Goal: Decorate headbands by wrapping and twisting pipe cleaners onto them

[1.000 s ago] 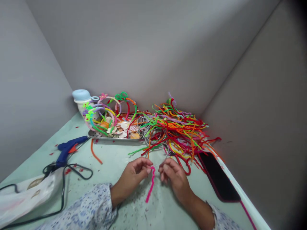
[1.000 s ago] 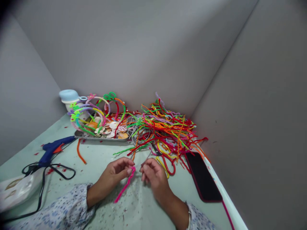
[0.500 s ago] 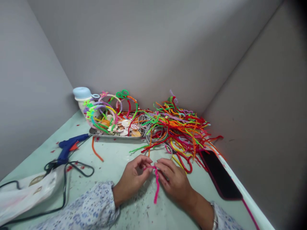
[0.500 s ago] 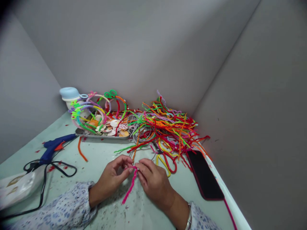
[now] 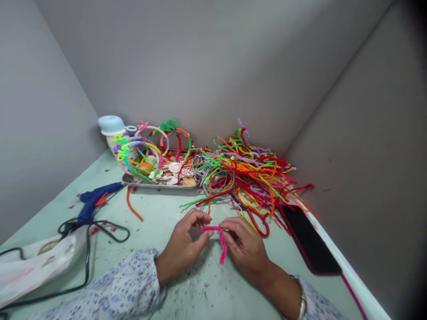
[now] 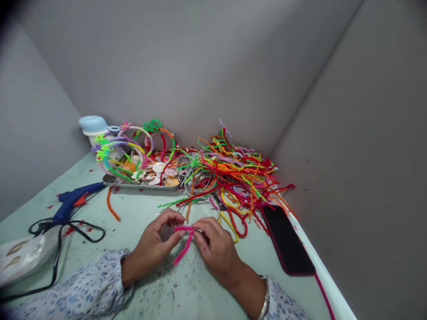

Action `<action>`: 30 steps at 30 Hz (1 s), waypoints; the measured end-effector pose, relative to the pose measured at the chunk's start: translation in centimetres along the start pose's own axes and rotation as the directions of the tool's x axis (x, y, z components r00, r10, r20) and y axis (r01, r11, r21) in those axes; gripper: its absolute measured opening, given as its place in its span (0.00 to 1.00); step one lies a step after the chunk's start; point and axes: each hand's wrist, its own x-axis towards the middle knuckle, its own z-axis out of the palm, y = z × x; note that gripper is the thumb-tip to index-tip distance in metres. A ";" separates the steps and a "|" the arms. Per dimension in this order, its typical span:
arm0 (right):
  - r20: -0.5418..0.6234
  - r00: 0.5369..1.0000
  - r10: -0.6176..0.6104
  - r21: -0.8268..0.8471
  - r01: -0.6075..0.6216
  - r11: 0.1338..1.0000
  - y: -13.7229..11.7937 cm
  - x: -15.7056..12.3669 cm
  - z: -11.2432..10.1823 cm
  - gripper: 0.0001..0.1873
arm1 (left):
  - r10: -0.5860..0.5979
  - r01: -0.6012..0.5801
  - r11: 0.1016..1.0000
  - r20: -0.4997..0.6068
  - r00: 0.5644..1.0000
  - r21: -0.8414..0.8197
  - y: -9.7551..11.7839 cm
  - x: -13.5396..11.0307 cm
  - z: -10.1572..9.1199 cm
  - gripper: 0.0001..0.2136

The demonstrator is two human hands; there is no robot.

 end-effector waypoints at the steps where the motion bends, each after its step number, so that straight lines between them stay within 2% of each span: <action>1: 0.001 1.000 0.013 0.015 -0.014 1.000 0.0 0.0 0.0 0.09 | 0.012 -0.012 1.000 0.001 1.000 0.012 0.1 0.0 0.0 0.06; 5: 0.020 0.995 0.098 0.065 -0.099 0.993 0.0 -0.3 -0.1 0.08 | 0.057 -0.057 0.998 0.035 0.998 0.013 0.1 0.1 -0.1 0.01; 18: 0.124 0.939 0.320 0.255 -0.341 0.905 -0.5 -0.6 0.2 0.05 | 0.057 -0.056 0.998 0.052 0.997 -0.016 -0.2 0.0 0.2 0.03; 21: 0.133 0.936 0.326 0.264 -0.351 0.899 -0.4 -0.6 0.2 0.04 | 0.052 -0.052 0.999 0.054 0.997 -0.003 -0.2 -0.1 0.2 0.03; 27: 0.096 0.964 0.247 0.200 -0.261 0.944 -0.6 -0.2 0.1 0.03 | 0.035 -0.035 0.999 0.042 0.998 0.001 -0.4 0.0 0.2 0.03; 30: 0.099 0.957 0.273 0.221 -0.288 0.932 -0.6 -0.2 0.1 0.02 | 0.037 -0.037 0.999 0.045 0.998 0.001 -0.4 0.1 0.3 0.03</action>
